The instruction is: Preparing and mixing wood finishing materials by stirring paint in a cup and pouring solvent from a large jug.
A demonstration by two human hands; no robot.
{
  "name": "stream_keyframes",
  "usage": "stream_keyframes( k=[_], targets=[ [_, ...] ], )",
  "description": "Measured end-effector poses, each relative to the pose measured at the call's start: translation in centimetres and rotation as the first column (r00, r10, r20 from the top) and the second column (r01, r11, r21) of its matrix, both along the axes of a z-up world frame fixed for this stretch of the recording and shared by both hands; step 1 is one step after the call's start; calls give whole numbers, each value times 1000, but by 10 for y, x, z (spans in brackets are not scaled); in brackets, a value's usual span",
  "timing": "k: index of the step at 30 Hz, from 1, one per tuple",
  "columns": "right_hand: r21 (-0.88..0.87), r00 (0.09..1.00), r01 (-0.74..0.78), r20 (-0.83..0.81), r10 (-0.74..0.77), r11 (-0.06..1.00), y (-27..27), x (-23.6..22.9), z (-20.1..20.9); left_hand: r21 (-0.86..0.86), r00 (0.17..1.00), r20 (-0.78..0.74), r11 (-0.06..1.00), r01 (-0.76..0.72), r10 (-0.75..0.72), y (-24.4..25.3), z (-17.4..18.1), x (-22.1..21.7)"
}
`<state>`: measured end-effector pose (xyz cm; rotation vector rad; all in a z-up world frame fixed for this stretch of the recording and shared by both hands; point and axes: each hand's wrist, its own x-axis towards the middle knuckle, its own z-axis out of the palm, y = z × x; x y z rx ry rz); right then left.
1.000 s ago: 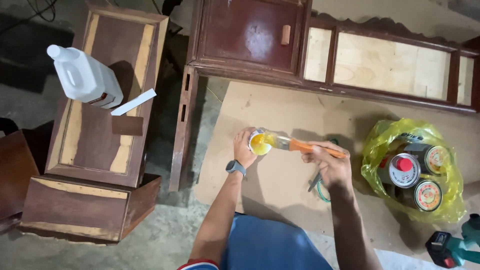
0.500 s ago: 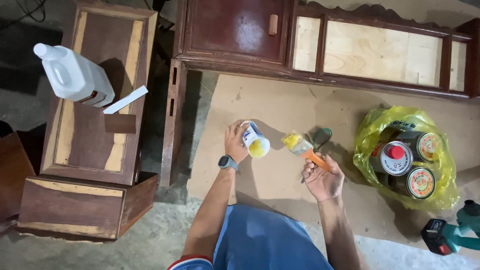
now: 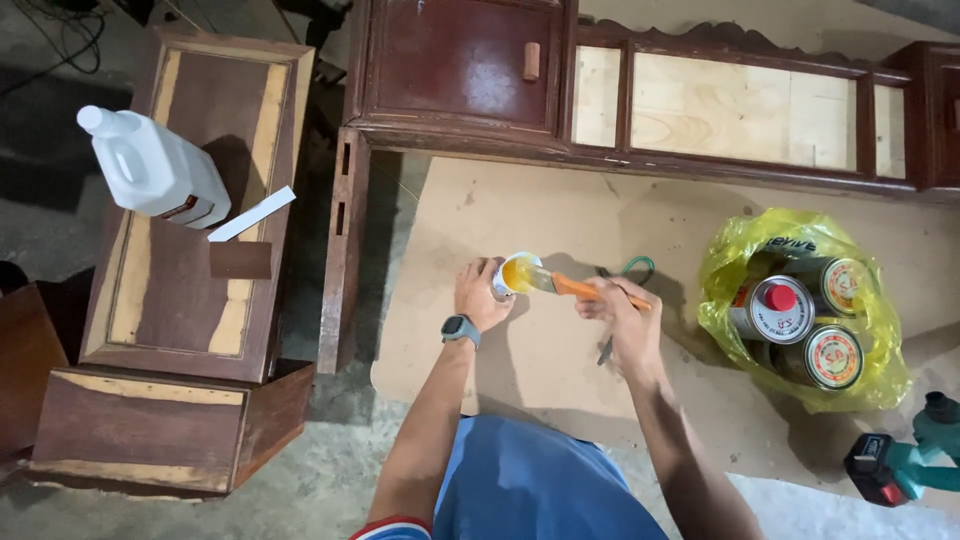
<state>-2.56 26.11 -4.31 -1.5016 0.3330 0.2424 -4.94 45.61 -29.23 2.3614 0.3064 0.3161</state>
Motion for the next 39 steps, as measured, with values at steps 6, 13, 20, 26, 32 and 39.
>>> stream_keyframes(
  k=[6, 13, 20, 26, 32, 39],
  targets=[
    [-104, 995, -71, 55, 77, 992, -6, 19, -14, -68, 993, -103, 997, 43, -50, 8, 34, -7],
    [537, 919, 254, -393, -27, 805, -59, 29, -107, -277, 999, 1, 960, -37, 39, 15, 52, -37],
    [840, 940, 325, -336, -52, 434, -162, 5, -217, -482, 928, -14, 811, -332, 372, 35, 3, -147],
    [827, 883, 455, -468, -45, 330, -160, -2, -205, -374, 902, -97, 824, -425, 421, 32, 43, -213],
    [917, 909, 382, -351, 225, -113, -114, 1, -213, -365, 905, -107, 831, -421, 412, 21, 62, -204],
    [839, 980, 168, -198, 3, 517, -90, -2, -147, -380, 852, -55, 778, -500, 521, 19, 65, -212]
  ],
)
